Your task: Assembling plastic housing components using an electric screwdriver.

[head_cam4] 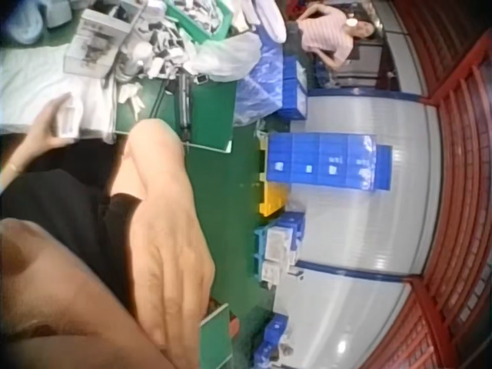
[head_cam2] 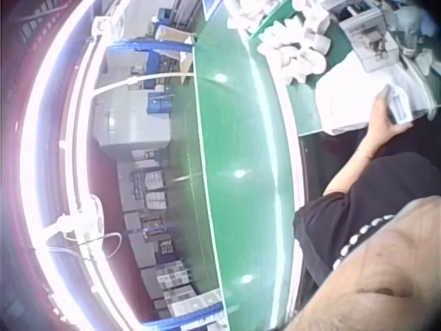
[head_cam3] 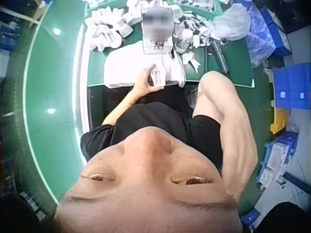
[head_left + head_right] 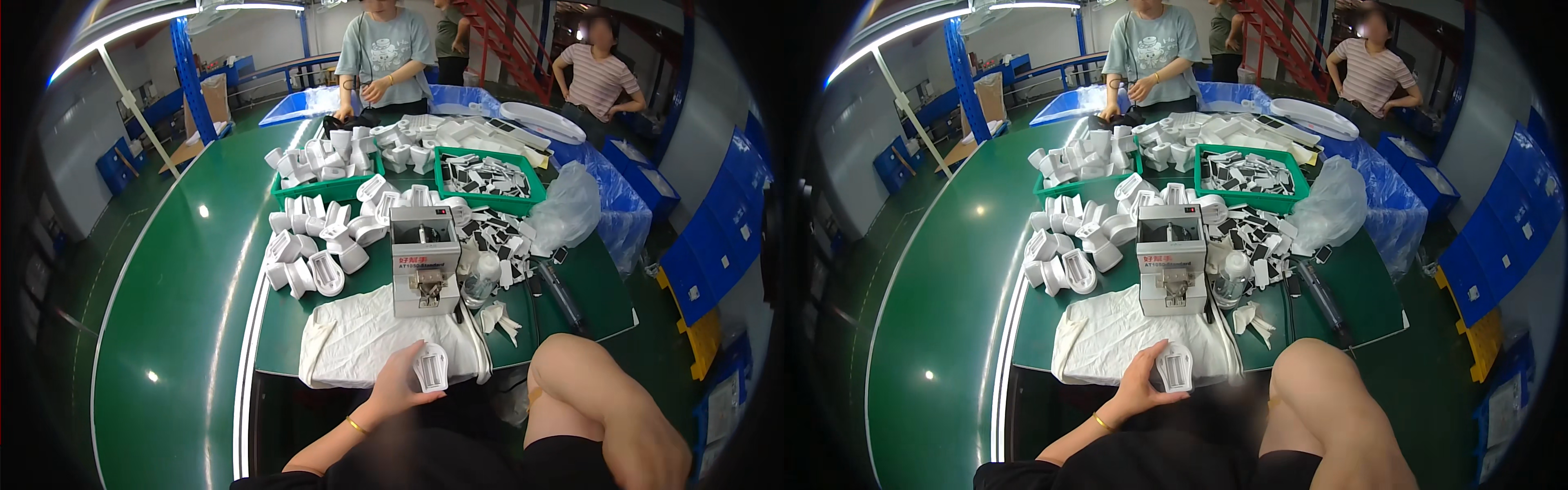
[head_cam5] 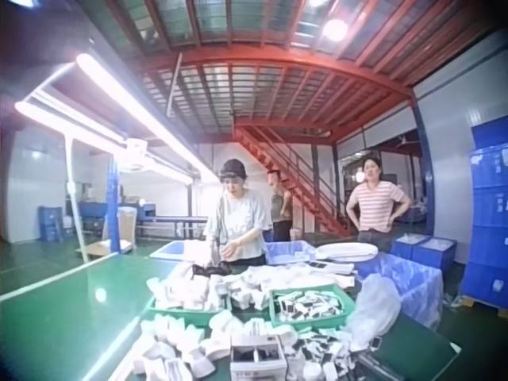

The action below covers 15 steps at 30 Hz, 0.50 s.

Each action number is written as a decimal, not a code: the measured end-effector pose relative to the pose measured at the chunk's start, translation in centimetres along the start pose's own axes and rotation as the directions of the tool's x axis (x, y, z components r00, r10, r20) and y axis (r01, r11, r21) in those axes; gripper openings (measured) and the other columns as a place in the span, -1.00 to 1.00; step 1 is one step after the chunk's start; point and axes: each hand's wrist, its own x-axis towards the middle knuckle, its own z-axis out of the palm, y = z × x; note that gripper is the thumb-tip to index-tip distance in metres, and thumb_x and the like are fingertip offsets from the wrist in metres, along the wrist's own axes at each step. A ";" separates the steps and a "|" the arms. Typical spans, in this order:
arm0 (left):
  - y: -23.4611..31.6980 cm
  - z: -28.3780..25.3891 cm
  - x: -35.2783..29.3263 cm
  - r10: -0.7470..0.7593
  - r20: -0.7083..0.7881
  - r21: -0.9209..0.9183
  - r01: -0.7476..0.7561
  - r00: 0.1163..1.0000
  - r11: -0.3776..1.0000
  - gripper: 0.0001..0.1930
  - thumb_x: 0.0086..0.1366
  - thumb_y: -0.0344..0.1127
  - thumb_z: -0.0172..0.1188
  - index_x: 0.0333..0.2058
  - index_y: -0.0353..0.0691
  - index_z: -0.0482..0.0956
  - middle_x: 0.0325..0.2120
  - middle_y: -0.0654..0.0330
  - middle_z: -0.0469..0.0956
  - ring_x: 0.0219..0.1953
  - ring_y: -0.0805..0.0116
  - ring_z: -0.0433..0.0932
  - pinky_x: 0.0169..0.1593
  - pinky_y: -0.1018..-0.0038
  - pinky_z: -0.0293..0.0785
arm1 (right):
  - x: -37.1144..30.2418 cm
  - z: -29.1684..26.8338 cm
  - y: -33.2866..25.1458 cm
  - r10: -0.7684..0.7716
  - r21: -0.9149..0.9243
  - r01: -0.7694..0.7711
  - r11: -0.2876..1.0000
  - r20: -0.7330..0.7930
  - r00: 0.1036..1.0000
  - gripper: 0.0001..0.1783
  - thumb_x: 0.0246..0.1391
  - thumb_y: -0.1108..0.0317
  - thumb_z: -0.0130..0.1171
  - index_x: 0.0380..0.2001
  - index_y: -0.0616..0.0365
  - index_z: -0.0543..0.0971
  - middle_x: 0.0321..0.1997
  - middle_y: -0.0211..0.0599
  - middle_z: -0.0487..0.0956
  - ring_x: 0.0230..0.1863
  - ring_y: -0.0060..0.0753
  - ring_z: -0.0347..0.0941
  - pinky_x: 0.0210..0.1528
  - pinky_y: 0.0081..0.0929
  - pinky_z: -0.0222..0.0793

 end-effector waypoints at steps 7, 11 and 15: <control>0.1 -0.2 0.2 -0.023 0.011 -0.018 0.023 1.000 1.000 0.04 -0.22 -0.02 0.58 0.21 -0.36 0.27 0.04 -0.06 0.45 0.06 0.00 0.44 0.13 0.27 0.38 | -3.0 -1.8 0.0 0.155 0.059 -0.167 0.984 0.175 0.972 -0.75 0.26 0.32 0.03 -0.17 0.26 0.57 -0.19 -0.08 0.65 0.10 -0.08 0.43 0.27 -0.03 0.17; 0.2 -0.1 0.4 -0.041 0.014 -0.028 0.041 0.999 0.999 0.03 -0.24 -0.02 0.58 0.17 -0.43 0.30 0.02 -0.10 0.47 0.07 -0.05 0.43 0.16 0.24 0.36 | -3.4 -0.6 4.6 -0.085 -0.285 -0.103 0.953 -0.575 0.813 -0.76 0.29 0.26 0.00 -0.46 0.09 0.41 -0.46 -0.22 0.64 -0.41 -0.15 0.55 -0.20 -0.23 0.43; 0.0 0.0 0.2 -0.053 0.027 -0.008 0.054 0.998 0.999 0.04 -0.25 -0.03 0.59 0.18 -0.44 0.30 0.03 -0.11 0.46 0.08 -0.06 0.42 0.17 0.23 0.36 | -3.3 0.6 4.9 0.029 -0.223 -0.230 0.947 -0.655 0.755 -0.74 0.31 0.12 0.00 -0.31 0.09 0.39 -0.27 -0.18 0.65 -0.01 -0.14 0.45 0.22 0.00 0.08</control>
